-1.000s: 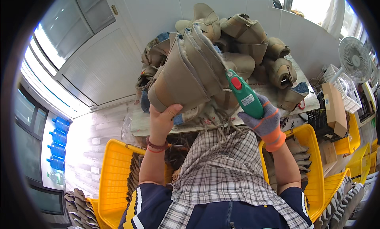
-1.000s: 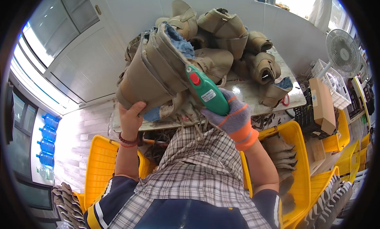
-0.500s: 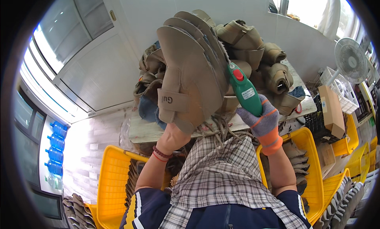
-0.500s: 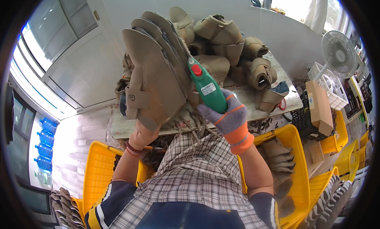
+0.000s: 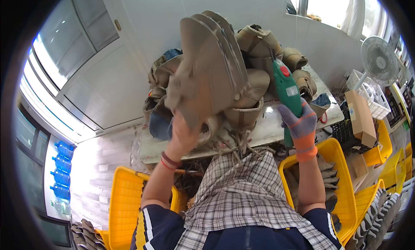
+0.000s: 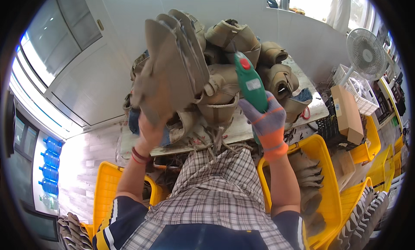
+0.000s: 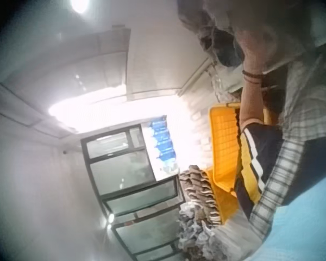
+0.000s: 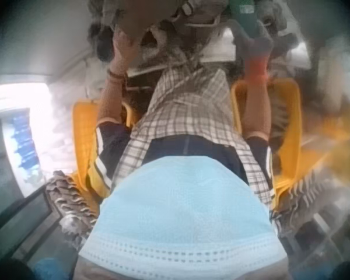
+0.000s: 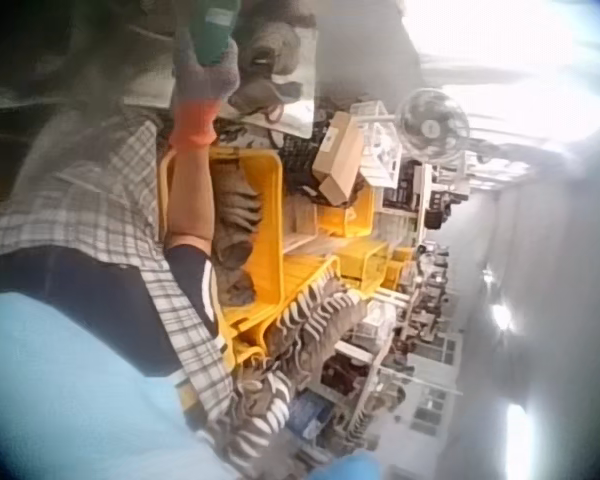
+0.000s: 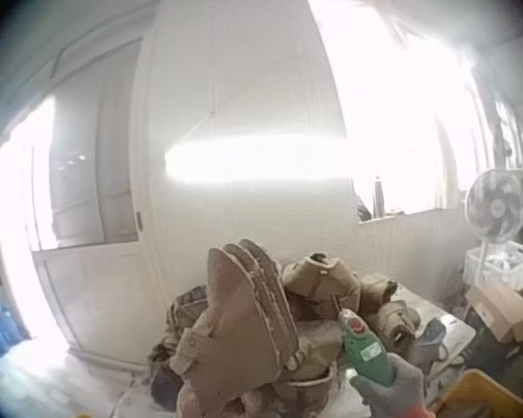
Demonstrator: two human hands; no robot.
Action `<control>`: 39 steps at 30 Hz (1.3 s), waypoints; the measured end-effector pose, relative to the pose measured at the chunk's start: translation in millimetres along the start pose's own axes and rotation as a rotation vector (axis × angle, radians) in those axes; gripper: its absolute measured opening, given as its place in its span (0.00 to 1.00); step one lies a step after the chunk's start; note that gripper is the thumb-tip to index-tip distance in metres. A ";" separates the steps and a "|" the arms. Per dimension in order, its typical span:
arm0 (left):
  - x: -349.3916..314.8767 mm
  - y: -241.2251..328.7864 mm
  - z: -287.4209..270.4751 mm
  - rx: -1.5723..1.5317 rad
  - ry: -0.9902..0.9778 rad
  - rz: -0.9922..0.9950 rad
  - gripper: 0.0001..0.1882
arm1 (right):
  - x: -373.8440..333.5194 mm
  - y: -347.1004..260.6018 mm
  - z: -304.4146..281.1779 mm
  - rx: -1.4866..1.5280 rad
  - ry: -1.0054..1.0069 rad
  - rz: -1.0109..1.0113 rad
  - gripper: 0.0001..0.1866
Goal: The person trims the edges of beige slip-on shoes using a green rotary tool and then uses red-handled scissors to cut the interior lining. The person handles the shoes one at a time, rotating them to access different areas, and places trimmed shoes into a yellow bin.
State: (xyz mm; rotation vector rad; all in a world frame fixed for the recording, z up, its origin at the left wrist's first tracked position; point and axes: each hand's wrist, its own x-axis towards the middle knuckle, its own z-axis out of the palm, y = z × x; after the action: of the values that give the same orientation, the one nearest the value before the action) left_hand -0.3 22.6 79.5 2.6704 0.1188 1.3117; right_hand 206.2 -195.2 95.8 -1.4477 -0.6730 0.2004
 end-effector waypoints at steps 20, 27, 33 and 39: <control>354.0 -174.2 96.4 0.500 -0.250 0.208 0.24 | -2.4 81.4 -53.9 -0.093 0.105 0.183 0.18; 376.5 -155.9 57.4 -0.201 0.144 -0.398 0.17 | 1.4 97.2 -59.2 -0.111 0.111 0.156 0.19; 341.2 -197.1 -6.1 0.097 0.317 -0.312 0.21 | 0.0 91.6 -47.0 -0.249 0.042 0.005 0.24; 200.6 -118.1 -52.4 -1.456 0.558 -0.677 0.17 | 5.2 67.8 -43.9 -0.514 0.104 -0.477 0.30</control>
State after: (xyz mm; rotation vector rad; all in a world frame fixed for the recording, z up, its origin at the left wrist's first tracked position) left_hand 81.0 173.2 245.8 0.9114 0.0687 1.1168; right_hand 251.9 -219.9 33.7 -1.7159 -1.0083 -0.4464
